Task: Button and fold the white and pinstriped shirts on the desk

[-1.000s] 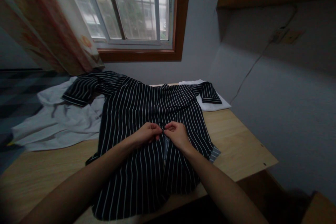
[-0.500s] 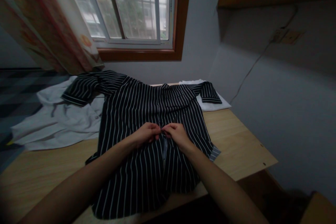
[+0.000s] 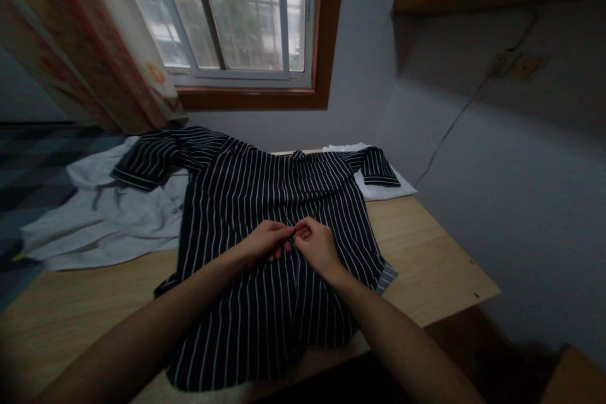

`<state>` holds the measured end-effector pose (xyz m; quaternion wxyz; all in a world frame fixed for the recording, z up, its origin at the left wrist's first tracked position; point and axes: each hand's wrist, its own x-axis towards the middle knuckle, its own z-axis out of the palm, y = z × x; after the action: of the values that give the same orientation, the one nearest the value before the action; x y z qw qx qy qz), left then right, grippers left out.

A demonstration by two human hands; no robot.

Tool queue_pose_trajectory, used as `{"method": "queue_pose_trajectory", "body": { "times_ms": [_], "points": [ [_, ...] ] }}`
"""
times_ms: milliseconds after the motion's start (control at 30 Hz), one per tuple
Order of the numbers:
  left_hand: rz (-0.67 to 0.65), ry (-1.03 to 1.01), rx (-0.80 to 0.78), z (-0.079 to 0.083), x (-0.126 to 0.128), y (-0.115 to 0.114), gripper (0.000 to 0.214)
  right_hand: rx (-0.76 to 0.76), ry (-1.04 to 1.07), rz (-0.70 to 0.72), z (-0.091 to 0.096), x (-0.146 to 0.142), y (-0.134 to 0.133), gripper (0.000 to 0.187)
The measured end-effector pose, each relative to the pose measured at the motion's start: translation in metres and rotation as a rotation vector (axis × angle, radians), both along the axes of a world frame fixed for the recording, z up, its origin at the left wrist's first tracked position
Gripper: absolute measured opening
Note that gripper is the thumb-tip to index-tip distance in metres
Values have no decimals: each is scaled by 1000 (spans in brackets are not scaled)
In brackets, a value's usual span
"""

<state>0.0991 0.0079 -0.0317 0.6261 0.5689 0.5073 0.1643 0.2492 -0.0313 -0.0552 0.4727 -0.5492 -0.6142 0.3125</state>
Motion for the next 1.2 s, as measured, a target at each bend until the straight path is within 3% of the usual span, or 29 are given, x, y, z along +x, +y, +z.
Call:
{"method": "queue_pose_trajectory", "body": {
  "times_ms": [167,333,467,567,667,800,933,1067,1200],
  "points": [
    [24,7,73,2,2,-3,18,61,-70,-22,1,-2,-3,16],
    [70,-20,30,2,3,-3,19,96,-135,-15,3,-2,-5,17],
    [107,-71,8,-3,4,-2,19,96,-107,-8,3,-2,-5,16],
    [115,-83,76,-9,6,-2,18,70,-24,-18,2,-2,-2,14],
    [70,-50,204,-13,5,-2,19,-46,203,-29,1,1,4,17],
    [-22,5,371,-17,1,0,14,-333,579,22,0,6,10,30],
    [-61,77,580,-19,-3,2,13,-496,713,43,-2,8,11,37],
    [-61,201,775,-14,-7,4,8,-386,574,11,5,16,15,34],
    [-72,264,816,6,-26,0,20,-118,160,83,21,54,1,28]
  ]
}}
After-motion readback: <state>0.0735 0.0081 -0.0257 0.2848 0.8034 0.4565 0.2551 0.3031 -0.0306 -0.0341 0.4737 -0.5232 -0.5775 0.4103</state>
